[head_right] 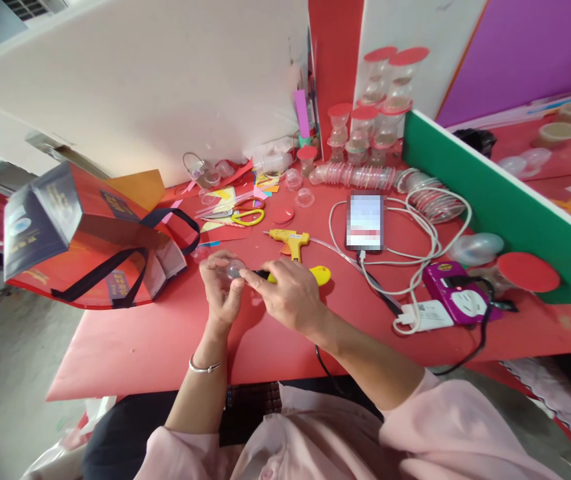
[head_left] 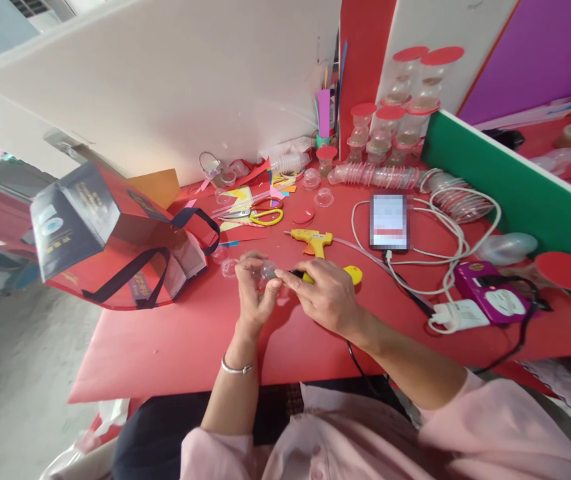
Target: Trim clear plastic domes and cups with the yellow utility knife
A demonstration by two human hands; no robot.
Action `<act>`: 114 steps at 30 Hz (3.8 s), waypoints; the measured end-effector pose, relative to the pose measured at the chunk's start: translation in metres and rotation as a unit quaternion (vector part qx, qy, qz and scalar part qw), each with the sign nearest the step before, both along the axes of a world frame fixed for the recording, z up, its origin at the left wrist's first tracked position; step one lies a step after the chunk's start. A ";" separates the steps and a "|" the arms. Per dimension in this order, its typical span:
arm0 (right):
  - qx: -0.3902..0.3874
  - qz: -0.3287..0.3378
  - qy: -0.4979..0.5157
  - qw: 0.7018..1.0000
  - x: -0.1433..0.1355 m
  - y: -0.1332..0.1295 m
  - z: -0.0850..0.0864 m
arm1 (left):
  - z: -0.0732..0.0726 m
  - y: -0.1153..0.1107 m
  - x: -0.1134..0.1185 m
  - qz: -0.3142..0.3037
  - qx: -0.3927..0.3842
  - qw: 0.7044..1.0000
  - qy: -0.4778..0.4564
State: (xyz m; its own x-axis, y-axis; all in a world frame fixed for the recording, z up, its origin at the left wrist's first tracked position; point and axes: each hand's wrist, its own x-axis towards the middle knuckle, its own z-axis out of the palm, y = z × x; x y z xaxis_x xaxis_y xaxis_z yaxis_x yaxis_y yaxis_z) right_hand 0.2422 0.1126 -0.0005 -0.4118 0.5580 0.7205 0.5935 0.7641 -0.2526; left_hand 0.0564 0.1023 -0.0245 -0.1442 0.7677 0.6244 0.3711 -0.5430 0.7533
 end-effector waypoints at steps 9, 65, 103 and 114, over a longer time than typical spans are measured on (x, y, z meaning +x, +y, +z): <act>-0.002 -0.008 0.005 1.000 0.000 0.000 0.003 | 0.000 0.001 0.003 -0.034 0.004 0.999 -0.018; -0.044 0.008 0.006 0.999 0.002 0.004 0.005 | 0.016 0.001 0.013 -0.112 -0.167 0.921 -0.335; -0.330 -0.011 0.041 0.943 0.012 0.007 0.024 | 0.004 -0.001 0.011 -0.245 -0.190 0.920 -0.241; -0.292 -0.041 0.014 0.955 0.010 0.006 0.023 | 0.007 -0.003 0.011 -0.230 -0.215 0.916 -0.248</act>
